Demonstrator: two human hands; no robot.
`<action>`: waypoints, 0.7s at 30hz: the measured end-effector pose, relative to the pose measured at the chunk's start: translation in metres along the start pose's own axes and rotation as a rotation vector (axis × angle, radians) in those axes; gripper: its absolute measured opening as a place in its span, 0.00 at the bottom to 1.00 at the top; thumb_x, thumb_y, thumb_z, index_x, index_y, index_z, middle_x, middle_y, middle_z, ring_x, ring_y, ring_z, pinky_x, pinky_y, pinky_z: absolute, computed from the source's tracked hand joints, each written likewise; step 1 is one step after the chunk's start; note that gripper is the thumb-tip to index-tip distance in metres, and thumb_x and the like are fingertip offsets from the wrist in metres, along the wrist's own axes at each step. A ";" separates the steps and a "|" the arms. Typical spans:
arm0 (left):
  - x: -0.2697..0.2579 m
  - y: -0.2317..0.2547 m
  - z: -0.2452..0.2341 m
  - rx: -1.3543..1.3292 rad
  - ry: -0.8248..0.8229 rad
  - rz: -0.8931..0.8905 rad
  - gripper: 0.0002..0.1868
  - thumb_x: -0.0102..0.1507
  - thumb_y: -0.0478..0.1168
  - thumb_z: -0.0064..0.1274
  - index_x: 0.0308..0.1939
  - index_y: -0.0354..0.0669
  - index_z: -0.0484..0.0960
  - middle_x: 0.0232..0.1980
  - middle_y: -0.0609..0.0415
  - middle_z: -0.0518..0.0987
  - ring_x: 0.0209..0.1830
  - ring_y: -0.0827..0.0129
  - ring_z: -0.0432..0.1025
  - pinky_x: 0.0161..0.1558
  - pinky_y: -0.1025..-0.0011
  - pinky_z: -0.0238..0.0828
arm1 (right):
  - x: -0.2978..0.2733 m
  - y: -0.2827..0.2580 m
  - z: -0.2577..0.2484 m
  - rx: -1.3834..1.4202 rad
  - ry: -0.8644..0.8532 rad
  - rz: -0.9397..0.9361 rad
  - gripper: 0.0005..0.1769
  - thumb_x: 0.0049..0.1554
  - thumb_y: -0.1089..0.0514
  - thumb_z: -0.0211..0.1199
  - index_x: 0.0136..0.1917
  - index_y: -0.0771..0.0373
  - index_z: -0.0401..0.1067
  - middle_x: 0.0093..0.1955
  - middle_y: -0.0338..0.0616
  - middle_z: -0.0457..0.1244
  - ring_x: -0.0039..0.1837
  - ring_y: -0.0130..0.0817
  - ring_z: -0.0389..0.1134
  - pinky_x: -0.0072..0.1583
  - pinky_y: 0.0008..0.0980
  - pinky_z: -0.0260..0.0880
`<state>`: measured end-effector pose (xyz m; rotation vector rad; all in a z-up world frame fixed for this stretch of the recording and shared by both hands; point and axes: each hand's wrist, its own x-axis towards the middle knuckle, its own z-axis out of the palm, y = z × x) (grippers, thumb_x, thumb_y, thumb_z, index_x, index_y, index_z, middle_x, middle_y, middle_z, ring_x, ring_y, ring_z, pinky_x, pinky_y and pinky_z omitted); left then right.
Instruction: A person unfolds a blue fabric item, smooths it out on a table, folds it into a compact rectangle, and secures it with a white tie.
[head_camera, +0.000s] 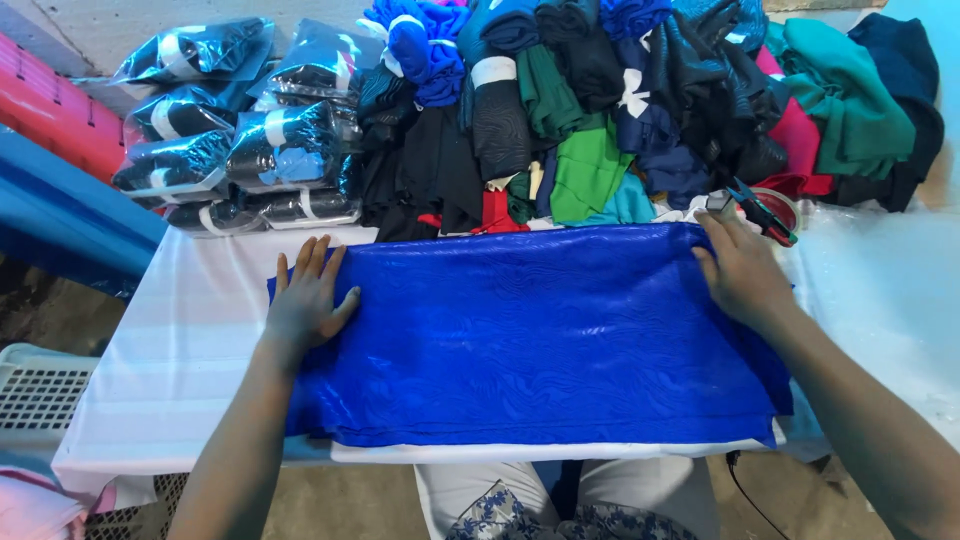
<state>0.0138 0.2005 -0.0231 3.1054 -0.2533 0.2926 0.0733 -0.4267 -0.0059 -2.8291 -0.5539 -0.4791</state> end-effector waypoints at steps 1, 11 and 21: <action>0.005 0.016 -0.009 0.001 0.003 0.004 0.42 0.66 0.64 0.36 0.78 0.43 0.55 0.82 0.41 0.52 0.84 0.50 0.41 0.74 0.33 0.32 | 0.003 0.005 -0.001 -0.001 0.004 0.002 0.30 0.64 0.54 0.52 0.77 0.67 0.60 0.73 0.63 0.59 0.73 0.60 0.59 0.70 0.56 0.59; 0.033 0.167 -0.043 -0.395 0.245 0.549 0.26 0.66 0.49 0.51 0.65 0.38 0.73 0.64 0.40 0.73 0.64 0.47 0.68 0.64 0.51 0.63 | 0.063 0.004 -0.029 -0.587 -0.454 0.118 0.28 0.61 0.55 0.49 0.74 0.40 0.64 0.65 0.44 0.69 0.76 0.47 0.55 0.74 0.54 0.48; 0.014 0.185 -0.040 -0.433 -0.096 0.445 0.38 0.69 0.56 0.45 0.80 0.49 0.56 0.82 0.42 0.54 0.82 0.45 0.47 0.76 0.39 0.39 | 0.024 0.014 0.009 -0.515 0.171 -0.029 0.22 0.58 0.47 0.66 0.66 0.47 0.74 0.53 0.40 0.67 0.59 0.39 0.67 0.59 0.37 0.69</action>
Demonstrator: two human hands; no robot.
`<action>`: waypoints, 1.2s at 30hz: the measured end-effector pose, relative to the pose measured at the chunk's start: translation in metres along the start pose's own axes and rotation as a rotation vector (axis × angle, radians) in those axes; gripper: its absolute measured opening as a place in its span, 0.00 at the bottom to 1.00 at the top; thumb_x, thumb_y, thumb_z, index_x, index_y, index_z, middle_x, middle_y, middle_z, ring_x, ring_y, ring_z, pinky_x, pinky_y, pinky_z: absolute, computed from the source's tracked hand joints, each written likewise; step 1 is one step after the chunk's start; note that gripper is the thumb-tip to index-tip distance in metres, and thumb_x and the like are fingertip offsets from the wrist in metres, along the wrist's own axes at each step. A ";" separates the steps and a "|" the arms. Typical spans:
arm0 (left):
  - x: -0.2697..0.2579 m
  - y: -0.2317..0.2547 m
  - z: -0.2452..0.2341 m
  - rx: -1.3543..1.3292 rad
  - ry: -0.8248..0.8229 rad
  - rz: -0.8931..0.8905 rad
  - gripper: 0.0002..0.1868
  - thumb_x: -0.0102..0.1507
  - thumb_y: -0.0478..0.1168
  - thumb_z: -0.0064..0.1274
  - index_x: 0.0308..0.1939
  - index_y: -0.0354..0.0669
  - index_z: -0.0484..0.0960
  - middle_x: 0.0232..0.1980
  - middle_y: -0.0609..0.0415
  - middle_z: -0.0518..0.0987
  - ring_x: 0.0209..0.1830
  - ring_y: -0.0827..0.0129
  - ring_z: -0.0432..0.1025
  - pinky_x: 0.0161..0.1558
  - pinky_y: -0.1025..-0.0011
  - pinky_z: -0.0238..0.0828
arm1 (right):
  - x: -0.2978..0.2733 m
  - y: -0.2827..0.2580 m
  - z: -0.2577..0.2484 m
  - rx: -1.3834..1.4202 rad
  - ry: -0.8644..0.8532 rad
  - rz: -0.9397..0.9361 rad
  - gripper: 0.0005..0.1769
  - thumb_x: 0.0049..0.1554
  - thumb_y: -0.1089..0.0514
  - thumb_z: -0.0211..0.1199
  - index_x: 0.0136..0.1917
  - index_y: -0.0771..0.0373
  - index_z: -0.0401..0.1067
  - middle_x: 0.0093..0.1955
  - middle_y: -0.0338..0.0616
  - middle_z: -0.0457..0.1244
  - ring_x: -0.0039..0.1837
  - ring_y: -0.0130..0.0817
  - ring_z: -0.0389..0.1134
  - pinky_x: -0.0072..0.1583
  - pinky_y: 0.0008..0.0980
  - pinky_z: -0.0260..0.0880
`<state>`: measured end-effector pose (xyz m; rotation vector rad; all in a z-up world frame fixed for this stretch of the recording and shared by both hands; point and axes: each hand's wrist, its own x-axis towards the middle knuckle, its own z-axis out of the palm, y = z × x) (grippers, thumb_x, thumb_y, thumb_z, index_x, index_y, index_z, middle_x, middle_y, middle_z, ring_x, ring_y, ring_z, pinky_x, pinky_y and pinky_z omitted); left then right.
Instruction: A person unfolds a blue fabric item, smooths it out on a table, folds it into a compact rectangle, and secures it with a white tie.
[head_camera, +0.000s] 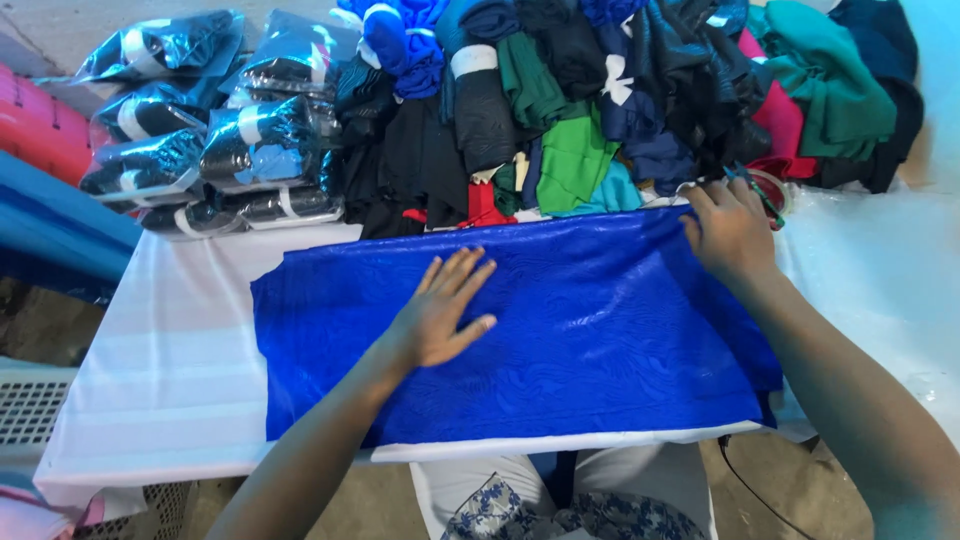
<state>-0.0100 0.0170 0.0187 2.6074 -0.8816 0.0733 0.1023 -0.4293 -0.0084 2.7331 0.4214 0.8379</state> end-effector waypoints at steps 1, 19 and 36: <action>0.000 -0.018 0.009 -0.002 -0.002 -0.005 0.38 0.69 0.56 0.45 0.80 0.49 0.56 0.82 0.42 0.54 0.82 0.45 0.47 0.76 0.39 0.39 | -0.003 -0.013 -0.017 0.003 -0.003 -0.004 0.22 0.58 0.47 0.66 0.66 0.47 0.74 0.53 0.40 0.67 0.59 0.39 0.67 0.59 0.37 0.69; -0.115 -0.267 -0.033 0.058 0.449 -0.448 0.10 0.60 0.41 0.65 0.45 0.51 0.87 0.49 0.51 0.83 0.58 0.49 0.75 0.62 0.56 0.69 | 0.018 -0.039 -0.056 0.389 -0.630 0.106 0.20 0.58 0.45 0.65 0.62 0.49 0.77 0.58 0.48 0.70 0.62 0.49 0.74 0.60 0.44 0.75; -0.196 0.005 -0.060 0.029 0.107 -1.134 0.35 0.58 0.61 0.61 0.59 0.39 0.77 0.38 0.47 0.86 0.51 0.47 0.78 0.54 0.58 0.80 | 0.067 -0.224 -0.107 0.892 -0.443 -0.522 0.09 0.59 0.52 0.63 0.51 0.56 0.73 0.51 0.45 0.66 0.60 0.45 0.67 0.62 0.43 0.69</action>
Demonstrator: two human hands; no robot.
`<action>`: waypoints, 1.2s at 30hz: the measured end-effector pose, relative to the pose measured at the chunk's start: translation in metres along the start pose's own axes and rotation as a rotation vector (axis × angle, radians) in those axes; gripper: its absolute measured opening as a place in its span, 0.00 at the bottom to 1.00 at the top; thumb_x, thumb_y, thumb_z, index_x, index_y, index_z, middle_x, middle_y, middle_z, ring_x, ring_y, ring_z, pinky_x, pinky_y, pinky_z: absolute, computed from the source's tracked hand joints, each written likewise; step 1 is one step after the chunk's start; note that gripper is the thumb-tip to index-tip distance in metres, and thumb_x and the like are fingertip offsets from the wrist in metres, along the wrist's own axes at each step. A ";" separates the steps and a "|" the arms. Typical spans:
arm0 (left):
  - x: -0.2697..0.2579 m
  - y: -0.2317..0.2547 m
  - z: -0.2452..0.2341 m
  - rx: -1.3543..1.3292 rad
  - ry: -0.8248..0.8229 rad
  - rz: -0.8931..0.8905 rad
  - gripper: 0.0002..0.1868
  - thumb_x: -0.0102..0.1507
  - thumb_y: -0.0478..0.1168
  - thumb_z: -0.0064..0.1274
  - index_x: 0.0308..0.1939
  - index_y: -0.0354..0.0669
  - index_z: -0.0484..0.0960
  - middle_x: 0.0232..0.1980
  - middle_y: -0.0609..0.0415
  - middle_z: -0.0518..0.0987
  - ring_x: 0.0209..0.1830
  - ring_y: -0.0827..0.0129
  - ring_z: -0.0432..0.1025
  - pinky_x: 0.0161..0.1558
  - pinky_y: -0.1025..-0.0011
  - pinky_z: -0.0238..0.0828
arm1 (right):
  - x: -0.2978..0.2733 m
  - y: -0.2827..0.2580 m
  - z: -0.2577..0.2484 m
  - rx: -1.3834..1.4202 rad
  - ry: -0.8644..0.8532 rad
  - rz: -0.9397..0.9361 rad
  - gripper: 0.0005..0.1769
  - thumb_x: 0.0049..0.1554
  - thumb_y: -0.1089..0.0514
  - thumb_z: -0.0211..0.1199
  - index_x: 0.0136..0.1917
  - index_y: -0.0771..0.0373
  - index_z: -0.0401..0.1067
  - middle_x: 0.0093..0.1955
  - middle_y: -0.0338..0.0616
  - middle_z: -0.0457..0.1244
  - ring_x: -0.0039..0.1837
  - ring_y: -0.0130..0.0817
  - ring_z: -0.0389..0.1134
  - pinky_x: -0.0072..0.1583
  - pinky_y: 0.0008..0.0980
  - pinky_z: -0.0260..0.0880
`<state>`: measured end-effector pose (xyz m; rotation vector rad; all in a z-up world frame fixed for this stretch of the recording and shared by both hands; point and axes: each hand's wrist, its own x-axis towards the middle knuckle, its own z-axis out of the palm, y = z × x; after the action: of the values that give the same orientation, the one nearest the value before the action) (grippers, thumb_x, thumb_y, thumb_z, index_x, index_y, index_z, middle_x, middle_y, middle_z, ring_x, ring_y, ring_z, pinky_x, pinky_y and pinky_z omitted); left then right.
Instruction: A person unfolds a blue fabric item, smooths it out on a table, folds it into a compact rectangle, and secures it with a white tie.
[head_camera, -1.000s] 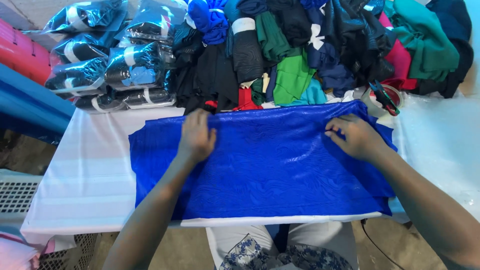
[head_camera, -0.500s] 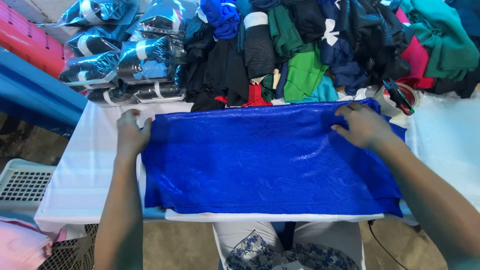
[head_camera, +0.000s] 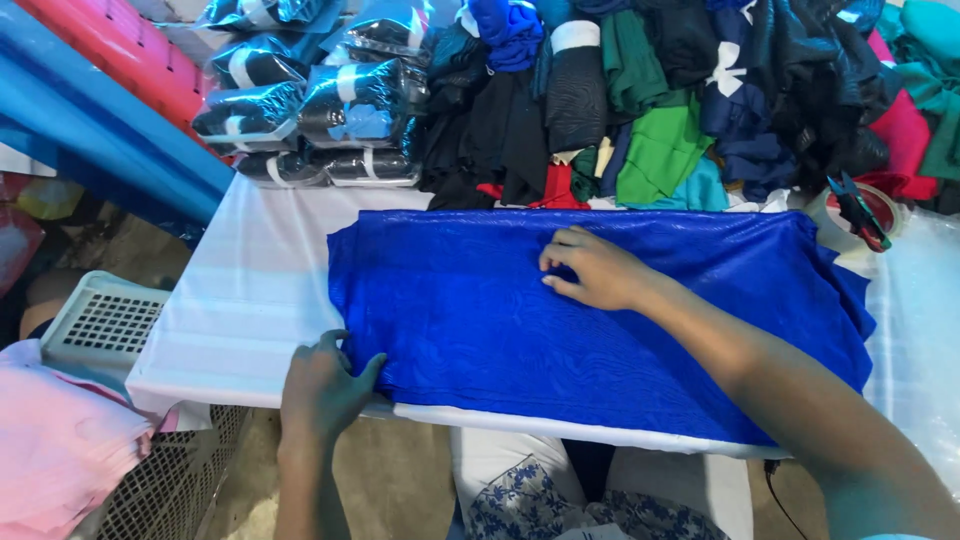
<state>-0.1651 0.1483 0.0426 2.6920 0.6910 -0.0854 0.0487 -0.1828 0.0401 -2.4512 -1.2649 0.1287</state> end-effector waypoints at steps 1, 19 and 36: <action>0.002 -0.007 0.010 -0.001 0.001 -0.001 0.35 0.58 0.61 0.61 0.59 0.39 0.77 0.38 0.47 0.86 0.51 0.47 0.78 0.54 0.58 0.80 | 0.010 0.007 0.008 0.000 0.000 -0.001 0.09 0.59 0.52 0.63 0.51 0.56 0.73 0.51 0.45 0.66 0.60 0.45 0.67 0.62 0.43 0.69; 0.006 -0.046 0.065 -0.458 0.728 0.110 0.17 0.59 0.29 0.54 0.51 0.43 0.73 0.35 0.53 0.74 0.38 0.51 0.76 0.38 0.61 0.75 | 0.058 -0.123 0.084 -0.148 0.076 -0.508 0.18 0.55 0.50 0.62 0.53 0.64 0.74 0.52 0.55 0.64 0.59 0.52 0.63 0.60 0.47 0.64; -0.012 -0.022 0.061 0.030 0.589 0.077 0.11 0.61 0.45 0.61 0.41 0.47 0.77 0.41 0.55 0.75 0.49 0.54 0.72 0.50 0.61 0.71 | 0.151 -0.090 0.081 -0.069 0.135 -0.209 0.12 0.59 0.60 0.61 0.57 0.59 0.72 0.63 0.48 0.60 0.68 0.48 0.61 0.65 0.42 0.68</action>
<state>-0.1838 0.1389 -0.0196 2.7725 0.7415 0.7461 0.0489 0.0081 0.0124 -2.3211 -1.4756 -0.1365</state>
